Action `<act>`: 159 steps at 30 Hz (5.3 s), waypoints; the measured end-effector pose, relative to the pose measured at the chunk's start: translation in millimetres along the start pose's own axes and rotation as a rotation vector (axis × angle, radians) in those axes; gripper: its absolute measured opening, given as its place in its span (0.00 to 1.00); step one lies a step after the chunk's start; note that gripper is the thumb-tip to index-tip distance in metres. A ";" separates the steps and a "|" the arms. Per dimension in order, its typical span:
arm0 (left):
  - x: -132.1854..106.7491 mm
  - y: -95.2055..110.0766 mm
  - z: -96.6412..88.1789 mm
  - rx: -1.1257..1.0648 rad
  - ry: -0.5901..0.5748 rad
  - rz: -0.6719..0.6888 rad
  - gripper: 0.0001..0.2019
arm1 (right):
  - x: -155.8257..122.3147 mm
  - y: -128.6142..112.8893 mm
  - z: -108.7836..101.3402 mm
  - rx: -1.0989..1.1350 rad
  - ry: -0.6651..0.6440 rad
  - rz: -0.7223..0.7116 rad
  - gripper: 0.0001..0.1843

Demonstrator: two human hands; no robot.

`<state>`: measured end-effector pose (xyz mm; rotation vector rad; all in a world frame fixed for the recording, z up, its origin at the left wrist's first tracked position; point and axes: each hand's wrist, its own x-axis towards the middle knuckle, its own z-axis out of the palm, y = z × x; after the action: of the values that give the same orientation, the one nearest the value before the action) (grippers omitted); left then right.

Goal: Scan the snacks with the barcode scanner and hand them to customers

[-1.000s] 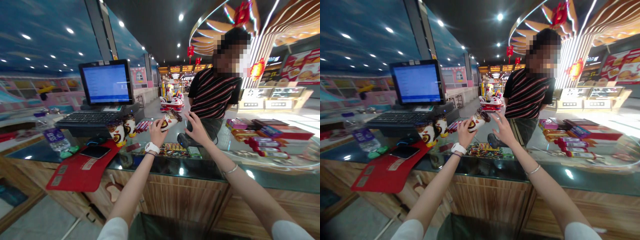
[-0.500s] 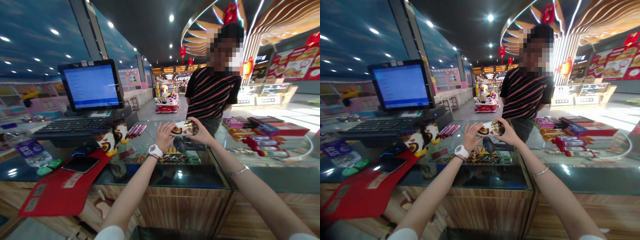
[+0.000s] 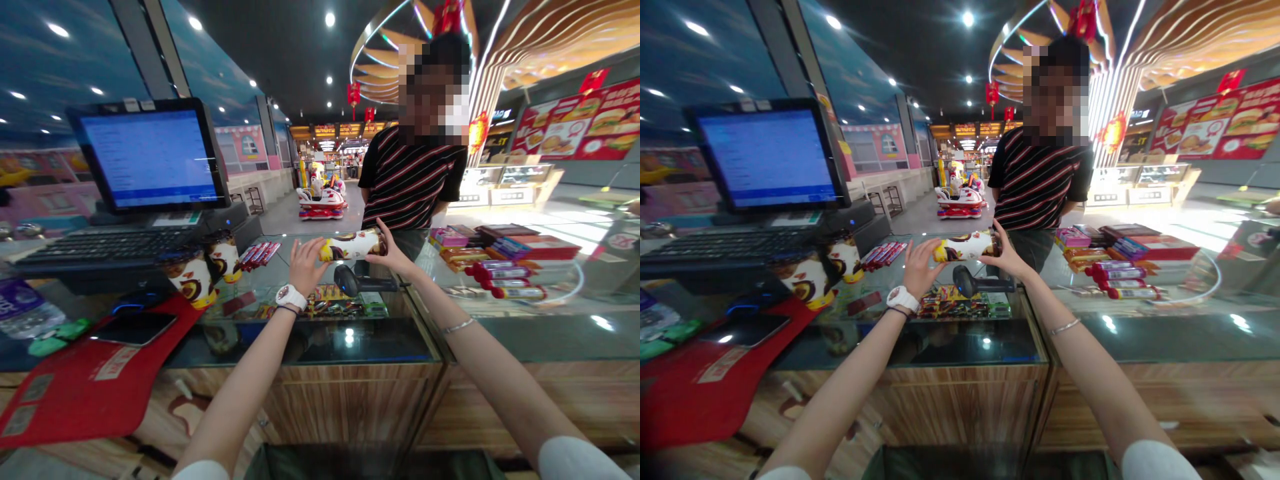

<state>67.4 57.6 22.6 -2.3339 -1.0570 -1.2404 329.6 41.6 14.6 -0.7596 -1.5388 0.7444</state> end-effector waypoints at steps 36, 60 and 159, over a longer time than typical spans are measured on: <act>2.5 -5.6 8.3 -0.257 -0.214 -0.157 0.23 | -3.2 28.0 -4.7 0.080 0.111 0.081 0.63; 0.0 -23.5 14.9 -0.143 -0.042 -0.267 0.25 | -13.1 11.8 0.7 -0.666 -0.219 -0.092 0.39; 20.9 80.3 35.4 -0.378 0.101 -0.269 0.19 | -28.4 -25.1 1.6 0.537 0.260 0.275 0.29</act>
<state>153.9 31.9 25.1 -2.4154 -1.2217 -1.7758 329.0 3.9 18.4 -0.6336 -0.9440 1.1546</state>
